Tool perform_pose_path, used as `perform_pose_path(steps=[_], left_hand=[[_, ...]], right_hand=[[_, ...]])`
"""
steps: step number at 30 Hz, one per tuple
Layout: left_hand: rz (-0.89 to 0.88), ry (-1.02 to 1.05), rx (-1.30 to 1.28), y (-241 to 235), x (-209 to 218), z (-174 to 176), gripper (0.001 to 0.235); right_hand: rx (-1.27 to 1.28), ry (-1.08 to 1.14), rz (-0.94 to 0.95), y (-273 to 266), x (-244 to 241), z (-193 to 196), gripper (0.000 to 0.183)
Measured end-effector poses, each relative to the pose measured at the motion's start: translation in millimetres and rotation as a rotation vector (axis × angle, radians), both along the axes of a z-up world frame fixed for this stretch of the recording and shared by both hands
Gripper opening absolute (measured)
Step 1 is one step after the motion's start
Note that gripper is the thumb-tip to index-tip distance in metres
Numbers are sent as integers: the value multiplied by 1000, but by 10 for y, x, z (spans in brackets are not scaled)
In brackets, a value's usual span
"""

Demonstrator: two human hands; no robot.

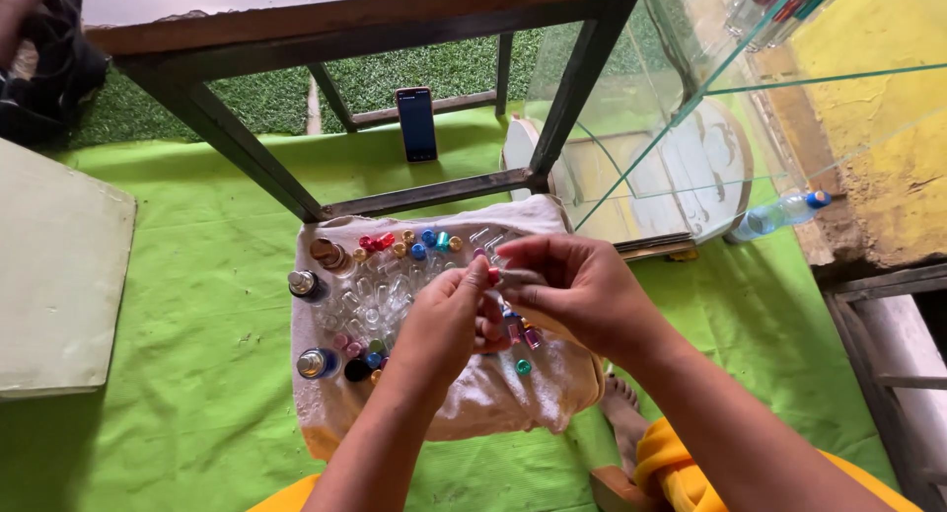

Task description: The person sits on the floor and assembles small glass vials by inserting colored metal caps into them. They pick up a vial and a cap, press the cap onto the vial, and place the assembled unit on a white cloth. This process is repeated for several vials of different colors.

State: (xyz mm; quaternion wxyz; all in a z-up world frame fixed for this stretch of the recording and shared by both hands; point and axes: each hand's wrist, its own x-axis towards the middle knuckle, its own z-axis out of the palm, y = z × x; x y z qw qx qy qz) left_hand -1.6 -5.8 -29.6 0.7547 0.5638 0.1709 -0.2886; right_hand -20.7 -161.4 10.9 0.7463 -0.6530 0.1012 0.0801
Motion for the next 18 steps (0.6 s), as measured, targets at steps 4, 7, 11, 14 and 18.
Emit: perform_pose_path(steps=[4,7,11,14,18], left_hand=[[-76,39,131,40,3,-22,58],[-121,16,211,86,-3,123,68],[-84,-37,148,27,-6,-20,60],[-54,-121,88,19,-23,24,35],[-13,-111,46,41,13,89,35]], right_hand=[[-108,-123,55,-47,-9,-112,32],[-164,-154,102,-57,-26,-57,25],[-171,-171,91,-114,-1,-103,24],[-184,-145,88,-51,-30,-88,23],[-196,-126,65,-57,-29,-49,24]])
